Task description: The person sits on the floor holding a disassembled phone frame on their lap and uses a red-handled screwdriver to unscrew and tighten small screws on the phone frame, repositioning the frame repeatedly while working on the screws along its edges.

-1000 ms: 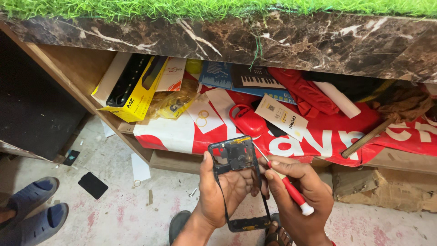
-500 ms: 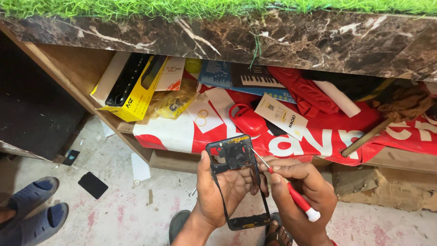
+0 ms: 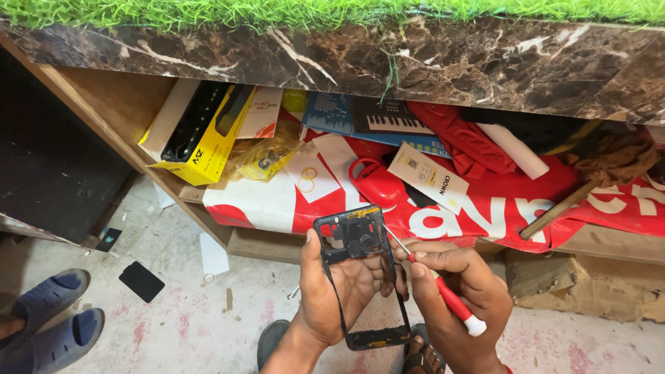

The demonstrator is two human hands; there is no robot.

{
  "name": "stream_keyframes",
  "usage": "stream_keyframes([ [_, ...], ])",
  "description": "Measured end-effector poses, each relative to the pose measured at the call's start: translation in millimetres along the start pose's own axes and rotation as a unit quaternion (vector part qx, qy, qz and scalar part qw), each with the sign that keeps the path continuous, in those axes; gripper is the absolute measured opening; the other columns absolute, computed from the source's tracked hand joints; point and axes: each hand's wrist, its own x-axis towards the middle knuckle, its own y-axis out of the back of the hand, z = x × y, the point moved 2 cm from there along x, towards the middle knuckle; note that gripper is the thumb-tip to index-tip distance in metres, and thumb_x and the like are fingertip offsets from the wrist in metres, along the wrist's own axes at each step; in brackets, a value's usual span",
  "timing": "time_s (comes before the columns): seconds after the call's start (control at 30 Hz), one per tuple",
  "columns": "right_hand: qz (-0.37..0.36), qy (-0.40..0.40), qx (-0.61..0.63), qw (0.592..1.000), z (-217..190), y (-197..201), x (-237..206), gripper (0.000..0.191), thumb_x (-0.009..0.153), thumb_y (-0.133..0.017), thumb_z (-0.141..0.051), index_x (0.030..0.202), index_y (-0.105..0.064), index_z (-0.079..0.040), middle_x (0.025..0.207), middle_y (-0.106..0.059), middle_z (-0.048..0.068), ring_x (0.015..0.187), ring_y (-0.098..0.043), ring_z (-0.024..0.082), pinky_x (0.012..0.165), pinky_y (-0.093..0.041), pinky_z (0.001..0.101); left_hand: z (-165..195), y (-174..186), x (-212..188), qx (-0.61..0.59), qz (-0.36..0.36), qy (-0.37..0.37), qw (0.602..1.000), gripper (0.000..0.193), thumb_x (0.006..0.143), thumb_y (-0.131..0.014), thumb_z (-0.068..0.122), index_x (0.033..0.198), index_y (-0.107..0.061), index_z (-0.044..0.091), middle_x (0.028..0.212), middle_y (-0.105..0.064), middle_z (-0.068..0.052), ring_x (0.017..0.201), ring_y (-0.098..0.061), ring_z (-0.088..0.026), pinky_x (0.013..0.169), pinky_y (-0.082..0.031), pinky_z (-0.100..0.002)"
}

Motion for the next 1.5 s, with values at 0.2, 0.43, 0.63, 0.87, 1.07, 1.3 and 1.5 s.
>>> stream_keyframes([
  [0.2, 0.008, -0.009, -0.023, 1.0, -2.0, 0.1, 2.8, 0.008, 0.095, -0.063, 0.008, 0.103, -0.063, 0.006, 0.109, -0.076, 0.02, 0.078, -0.07, 0.013, 0.069, -0.061, 0.0267, -2.1, -0.6, 0.4, 0.015, 0.0, 0.005, 1.0, 0.106, 0.091, -0.013, 0.085, 0.13, -0.062, -0.001, 0.112, -0.071, -0.014, 0.094, -0.065, -0.025, 0.083, -0.043, -0.035],
  [0.43, -0.007, -0.003, 0.0, 1.0, -1.5, 1.2, 2.5, 0.008, 0.097, -0.063, 0.009, 0.103, -0.061, 0.005, 0.108, -0.075, 0.019, 0.081, -0.07, 0.013, 0.071, -0.061, 0.027, -2.7, -1.2, 0.4, -0.012, 0.018, 0.01, 1.0, 0.107, 0.09, -0.014, 0.085, 0.127, -0.062, -0.003, 0.112, -0.071, -0.014, 0.095, -0.065, -0.025, 0.083, -0.043, -0.035],
  [0.63, -0.015, -0.015, 0.006, 1.0, 0.4, 4.3, 1.3, 0.008, 0.096, -0.062, 0.009, 0.101, -0.061, 0.004, 0.107, -0.075, 0.018, 0.079, -0.07, 0.013, 0.071, -0.061, 0.0274, -0.5, -2.6, -0.4, 0.002, 0.017, 0.01, 1.0, 0.108, 0.09, -0.014, 0.085, 0.126, -0.062, -0.005, 0.11, -0.072, -0.016, 0.094, -0.065, -0.025, 0.083, -0.043, -0.035],
  [0.87, -0.016, -0.005, 0.02, 1.0, 0.2, 2.7, 1.2, 0.007, 0.097, -0.062, 0.009, 0.102, -0.06, 0.005, 0.107, -0.074, 0.019, 0.081, -0.069, 0.013, 0.072, -0.061, 0.0275, -1.8, -0.7, -0.3, -0.009, 0.023, 0.011, 1.0, 0.108, 0.089, -0.014, 0.086, 0.128, -0.061, -0.003, 0.115, -0.07, -0.013, 0.094, -0.065, -0.026, 0.083, -0.043, -0.035],
  [1.07, -0.001, -0.018, -0.001, 1.0, -2.1, 2.0, 2.6, 0.007, 0.096, -0.062, 0.008, 0.102, -0.062, 0.006, 0.109, -0.075, 0.02, 0.08, -0.07, 0.014, 0.07, -0.061, 0.0282, -3.7, 0.6, -0.4, -0.001, 0.007, 0.011, 1.0, 0.108, 0.09, -0.015, 0.087, 0.131, -0.061, -0.002, 0.116, -0.07, -0.012, 0.094, -0.066, -0.025, 0.083, -0.043, -0.035],
  [1.3, -0.025, -0.007, 0.025, 0.999, -3.7, 2.4, 4.2, 0.007, 0.097, -0.061, 0.009, 0.103, -0.059, 0.004, 0.108, -0.074, 0.02, 0.08, -0.069, 0.015, 0.07, -0.06, 0.0288, -3.9, 0.4, -0.4, -0.016, 0.02, 0.014, 1.0, 0.106, 0.089, -0.015, 0.086, 0.129, -0.062, -0.001, 0.117, -0.07, -0.012, 0.095, -0.066, -0.026, 0.083, -0.043, -0.035],
  [1.5, -0.021, -0.026, 0.025, 0.999, -2.5, 5.9, 3.5, 0.006, 0.096, -0.06, 0.008, 0.101, -0.059, 0.005, 0.104, -0.074, 0.021, 0.077, -0.07, 0.015, 0.068, -0.061, 0.0298, -3.9, -0.6, -0.3, -0.016, 0.023, 0.017, 0.999, 0.107, 0.088, -0.014, 0.086, 0.127, -0.062, -0.001, 0.117, -0.072, -0.013, 0.092, -0.066, -0.026, 0.082, -0.044, -0.035],
])
